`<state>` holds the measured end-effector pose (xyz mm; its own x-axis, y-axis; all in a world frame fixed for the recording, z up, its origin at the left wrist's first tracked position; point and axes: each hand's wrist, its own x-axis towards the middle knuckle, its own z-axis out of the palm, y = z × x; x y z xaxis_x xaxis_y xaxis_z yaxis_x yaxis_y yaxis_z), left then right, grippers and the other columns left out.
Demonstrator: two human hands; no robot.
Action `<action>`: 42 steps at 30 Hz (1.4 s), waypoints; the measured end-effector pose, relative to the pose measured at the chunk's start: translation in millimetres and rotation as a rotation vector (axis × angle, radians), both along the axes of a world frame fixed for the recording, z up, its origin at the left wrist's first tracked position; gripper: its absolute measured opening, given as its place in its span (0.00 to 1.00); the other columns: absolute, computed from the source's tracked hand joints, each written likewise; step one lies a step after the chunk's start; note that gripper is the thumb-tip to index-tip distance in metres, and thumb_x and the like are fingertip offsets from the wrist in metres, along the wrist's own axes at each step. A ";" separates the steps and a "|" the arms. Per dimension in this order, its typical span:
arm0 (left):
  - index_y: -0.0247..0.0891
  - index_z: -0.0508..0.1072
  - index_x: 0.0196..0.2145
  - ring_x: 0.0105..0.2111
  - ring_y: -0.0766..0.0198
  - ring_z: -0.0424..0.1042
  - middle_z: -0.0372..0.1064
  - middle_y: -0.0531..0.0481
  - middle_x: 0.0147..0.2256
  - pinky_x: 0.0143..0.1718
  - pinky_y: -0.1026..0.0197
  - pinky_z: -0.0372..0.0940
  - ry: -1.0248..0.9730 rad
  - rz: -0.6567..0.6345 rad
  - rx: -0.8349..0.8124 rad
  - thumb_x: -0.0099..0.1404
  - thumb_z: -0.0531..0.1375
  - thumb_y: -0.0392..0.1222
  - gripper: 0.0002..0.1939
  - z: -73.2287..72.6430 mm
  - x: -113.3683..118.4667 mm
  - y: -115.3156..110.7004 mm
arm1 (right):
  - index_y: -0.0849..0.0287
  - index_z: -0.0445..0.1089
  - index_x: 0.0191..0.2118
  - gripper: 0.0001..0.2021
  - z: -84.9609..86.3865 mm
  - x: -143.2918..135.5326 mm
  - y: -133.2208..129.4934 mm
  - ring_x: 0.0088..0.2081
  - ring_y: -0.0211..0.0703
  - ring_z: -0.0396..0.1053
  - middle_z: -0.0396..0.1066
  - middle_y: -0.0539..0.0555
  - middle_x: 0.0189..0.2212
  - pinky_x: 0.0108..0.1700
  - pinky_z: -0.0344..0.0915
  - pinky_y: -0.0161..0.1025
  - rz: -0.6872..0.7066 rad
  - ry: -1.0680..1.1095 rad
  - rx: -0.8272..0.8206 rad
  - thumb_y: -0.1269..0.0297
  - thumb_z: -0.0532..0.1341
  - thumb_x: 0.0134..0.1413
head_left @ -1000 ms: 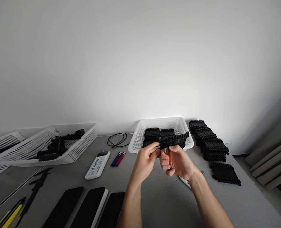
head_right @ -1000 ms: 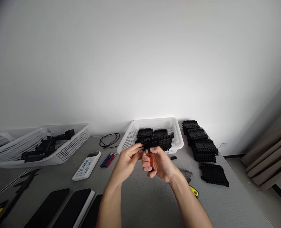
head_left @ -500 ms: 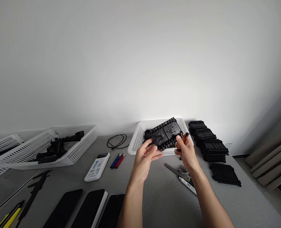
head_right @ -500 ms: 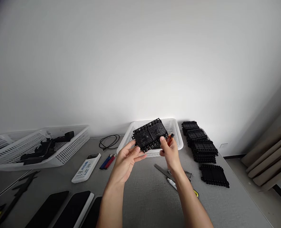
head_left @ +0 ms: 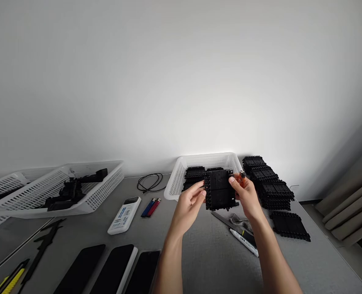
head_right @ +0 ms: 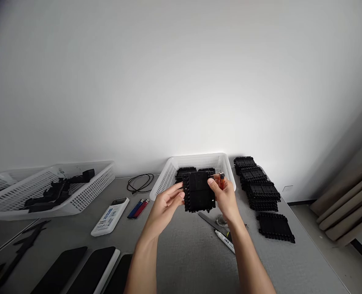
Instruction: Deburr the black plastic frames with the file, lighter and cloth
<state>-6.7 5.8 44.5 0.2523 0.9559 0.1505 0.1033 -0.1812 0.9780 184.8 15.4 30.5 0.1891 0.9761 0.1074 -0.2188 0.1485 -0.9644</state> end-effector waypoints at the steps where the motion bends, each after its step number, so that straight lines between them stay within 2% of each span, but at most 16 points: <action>1: 0.35 0.66 0.61 0.53 0.48 0.73 0.73 0.37 0.53 0.51 0.50 0.70 -0.002 0.001 -0.003 0.66 0.59 0.54 0.30 -0.5 0.6 0.4 | 0.58 0.67 0.32 0.20 -0.3 -0.5 0.1 0.23 0.33 0.47 0.50 0.44 0.22 0.24 0.48 0.34 0.002 -0.014 0.025 0.46 0.68 0.47; 4: 0.35 0.66 0.60 0.46 0.49 0.77 0.76 0.37 0.49 0.45 0.52 0.73 -0.009 -0.013 -0.027 0.64 0.61 0.53 0.31 -2.1 0.9 1.8 | 0.58 0.69 0.34 0.19 -1.7 -2.4 1.4 0.27 0.37 0.54 0.58 0.47 0.25 0.29 0.54 0.36 0.002 -0.017 0.082 0.47 0.68 0.47; 8: 0.34 0.68 0.59 0.42 0.49 0.79 0.78 0.37 0.46 0.43 0.51 0.74 -0.011 0.003 -0.047 0.63 0.63 0.50 0.30 -3.1 0.2 3.5 | 0.56 0.69 0.41 0.19 0.1 -3.8 -1.7 0.29 0.40 0.55 0.59 0.47 0.26 0.31 0.54 0.37 -0.017 -0.064 0.077 0.47 0.65 0.51; 11: 0.35 0.68 0.58 0.43 0.49 0.79 0.78 0.38 0.44 0.45 0.51 0.73 -0.020 0.030 -0.038 0.63 0.63 0.49 0.29 -2.3 0.6 3.7 | 0.52 0.67 0.43 0.15 6.9 -4.6 -12.6 0.32 0.42 0.56 0.60 0.49 0.29 0.34 0.55 0.38 -0.170 -0.135 0.136 0.48 0.61 0.57; 13: 0.35 0.69 0.58 0.44 0.49 0.78 0.79 0.38 0.44 0.47 0.50 0.72 -0.023 0.050 -0.028 0.63 0.62 0.49 0.28 -1.4 1.3 3.5 | 0.51 0.66 0.38 0.12 11.4 -6.4 -20.9 0.32 0.43 0.54 0.59 0.49 0.30 0.35 0.54 0.39 -0.249 -0.136 0.184 0.49 0.59 0.59; 15: 0.35 0.69 0.57 0.45 0.49 0.78 0.79 0.38 0.44 0.48 0.50 0.71 -0.029 0.059 -0.025 0.62 0.62 0.49 0.28 -0.8 1.9 3.3 | 0.52 0.62 0.31 0.14 13.5 -10.3 -26.0 0.30 0.43 0.51 0.55 0.49 0.27 0.32 0.51 0.39 -0.144 -0.103 0.181 0.49 0.56 0.61; 19: 0.35 0.69 0.57 0.45 0.51 0.78 0.79 0.39 0.45 0.51 0.50 0.70 -0.031 0.056 -0.014 0.62 0.62 0.47 0.27 -0.9 2.6 2.8 | 0.55 0.53 0.24 0.17 8.8 -22.6 -21.4 0.26 0.39 0.43 0.47 0.47 0.23 0.26 0.41 0.36 0.335 0.000 0.025 0.49 0.50 0.58; 23: 0.35 0.69 0.57 0.44 0.52 0.79 0.79 0.40 0.45 0.50 0.52 0.70 0.024 0.051 0.007 0.63 0.60 0.45 0.25 1.0 3.6 0.3 | 0.55 0.51 0.25 0.15 2.6 -29.6 -10.8 0.25 0.37 0.40 0.44 0.45 0.22 0.25 0.35 0.35 0.547 0.090 -0.142 0.48 0.50 0.50; 28: 0.35 0.70 0.56 0.45 0.51 0.78 0.78 0.40 0.46 0.49 0.51 0.71 0.103 0.026 0.022 0.63 0.60 0.45 0.24 4.8 5.9 -3.3 | 0.55 0.50 0.25 0.14 2.0 -26.5 -7.9 0.23 0.35 0.37 0.44 0.44 0.21 0.24 0.33 0.34 0.642 0.125 -0.270 0.49 0.51 0.46; 42: 0.38 0.72 0.55 0.48 0.50 0.77 0.78 0.42 0.47 0.51 0.51 0.71 0.249 0.071 0.111 0.64 0.59 0.41 0.21 -3.4 5.1 -2.3 | 0.55 0.50 0.25 0.14 2.5 -20.2 -2.5 0.22 0.33 0.36 0.43 0.43 0.21 0.22 0.30 0.33 0.708 0.240 -0.380 0.51 0.53 0.39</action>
